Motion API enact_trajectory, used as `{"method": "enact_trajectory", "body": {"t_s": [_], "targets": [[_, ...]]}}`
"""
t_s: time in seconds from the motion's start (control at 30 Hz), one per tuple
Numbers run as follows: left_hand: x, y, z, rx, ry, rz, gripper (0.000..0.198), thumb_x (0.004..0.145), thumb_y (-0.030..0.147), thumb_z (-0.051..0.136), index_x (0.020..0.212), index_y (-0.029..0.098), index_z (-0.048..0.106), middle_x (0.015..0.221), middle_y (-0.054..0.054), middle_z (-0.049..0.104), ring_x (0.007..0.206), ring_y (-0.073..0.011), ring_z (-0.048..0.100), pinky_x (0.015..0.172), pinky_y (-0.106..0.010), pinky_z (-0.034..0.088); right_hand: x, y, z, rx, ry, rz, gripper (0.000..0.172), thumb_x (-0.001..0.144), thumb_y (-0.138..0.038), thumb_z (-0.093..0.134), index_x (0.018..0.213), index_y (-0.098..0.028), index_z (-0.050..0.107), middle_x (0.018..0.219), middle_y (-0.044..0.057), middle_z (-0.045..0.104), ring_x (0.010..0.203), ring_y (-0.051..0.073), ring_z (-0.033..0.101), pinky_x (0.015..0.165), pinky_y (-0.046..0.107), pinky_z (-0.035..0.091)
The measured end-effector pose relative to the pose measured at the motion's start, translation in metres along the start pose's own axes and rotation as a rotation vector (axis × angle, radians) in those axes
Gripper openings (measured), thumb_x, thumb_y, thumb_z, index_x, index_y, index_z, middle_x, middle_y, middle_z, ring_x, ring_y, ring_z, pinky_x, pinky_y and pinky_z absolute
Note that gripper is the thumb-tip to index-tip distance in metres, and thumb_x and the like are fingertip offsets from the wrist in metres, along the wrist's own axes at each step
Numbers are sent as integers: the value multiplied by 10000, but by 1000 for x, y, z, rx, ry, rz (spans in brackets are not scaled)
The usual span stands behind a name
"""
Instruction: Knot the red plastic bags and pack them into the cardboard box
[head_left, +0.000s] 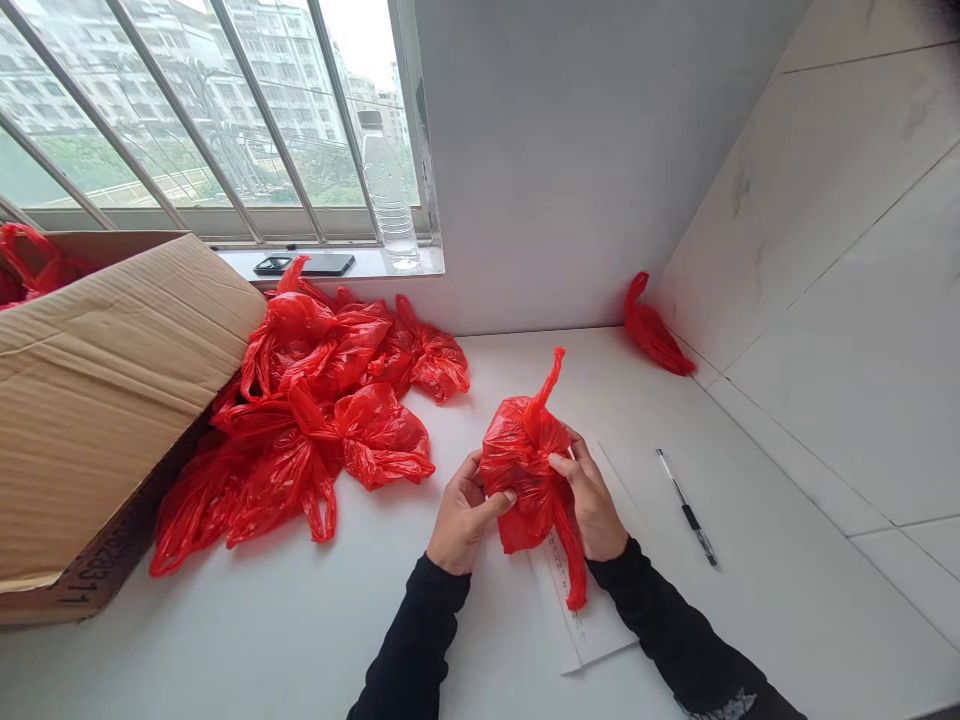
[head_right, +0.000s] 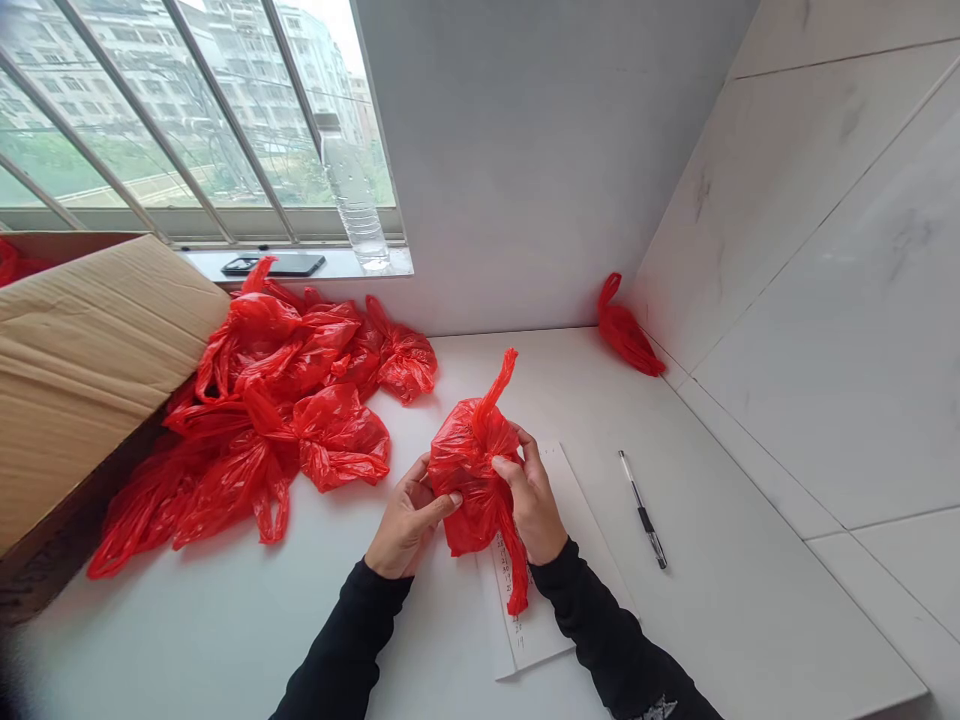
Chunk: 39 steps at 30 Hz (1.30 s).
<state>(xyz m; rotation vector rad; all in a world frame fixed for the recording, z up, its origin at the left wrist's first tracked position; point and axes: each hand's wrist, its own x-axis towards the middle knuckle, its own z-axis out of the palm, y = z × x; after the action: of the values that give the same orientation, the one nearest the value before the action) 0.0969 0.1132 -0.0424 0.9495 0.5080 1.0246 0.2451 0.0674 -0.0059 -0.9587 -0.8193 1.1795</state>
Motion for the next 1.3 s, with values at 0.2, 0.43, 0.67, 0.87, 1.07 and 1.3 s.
{"method": "enact_trajectory", "body": {"t_s": [0.2,0.43,0.67,0.87,1.07,1.3], "targets": [[-1,3,5,-64,2,-22,438,818,320,715,1217,171,610,1253,-131,645,1185,-280,582,1017,-393,447,-3,-4,-1,-146,-31,-58,358,916,-429,570,1255,-314,554,1191,16,665,1077,248,622,949,394,488],[1,0,3,-209,210,-49,337,773,309,755,1082,190,694,1036,-81,732,968,-240,685,907,-360,513,-5,-2,0,-149,-151,-50,407,936,-479,551,1309,-316,570,1235,49,656,1115,259,617,933,413,503],[0,-1,-2,-133,115,-140,281,777,339,756,968,138,708,890,-76,739,781,-185,677,769,-289,507,3,0,-8,-61,-207,88,634,822,-370,731,1386,-273,459,1176,74,673,1051,243,641,926,405,496],[-2,3,3,-123,97,-167,224,746,320,767,848,133,699,751,-43,702,656,-138,607,632,-235,460,3,1,-7,-63,-162,54,497,795,-352,736,1248,-256,557,1083,58,712,1005,251,657,912,407,498],[-4,1,4,-78,-40,-159,317,736,298,777,1007,148,709,862,-62,723,699,-174,648,739,-297,498,5,3,-9,-51,-53,27,470,793,-406,750,1198,-252,569,1060,54,722,939,246,680,852,384,531],[-1,-5,-1,-104,45,-113,302,722,284,799,976,155,699,854,-55,723,691,-162,646,653,-262,501,4,2,-4,-38,-170,78,585,820,-377,749,1335,-300,481,1151,49,690,1026,224,661,940,399,506]]}}
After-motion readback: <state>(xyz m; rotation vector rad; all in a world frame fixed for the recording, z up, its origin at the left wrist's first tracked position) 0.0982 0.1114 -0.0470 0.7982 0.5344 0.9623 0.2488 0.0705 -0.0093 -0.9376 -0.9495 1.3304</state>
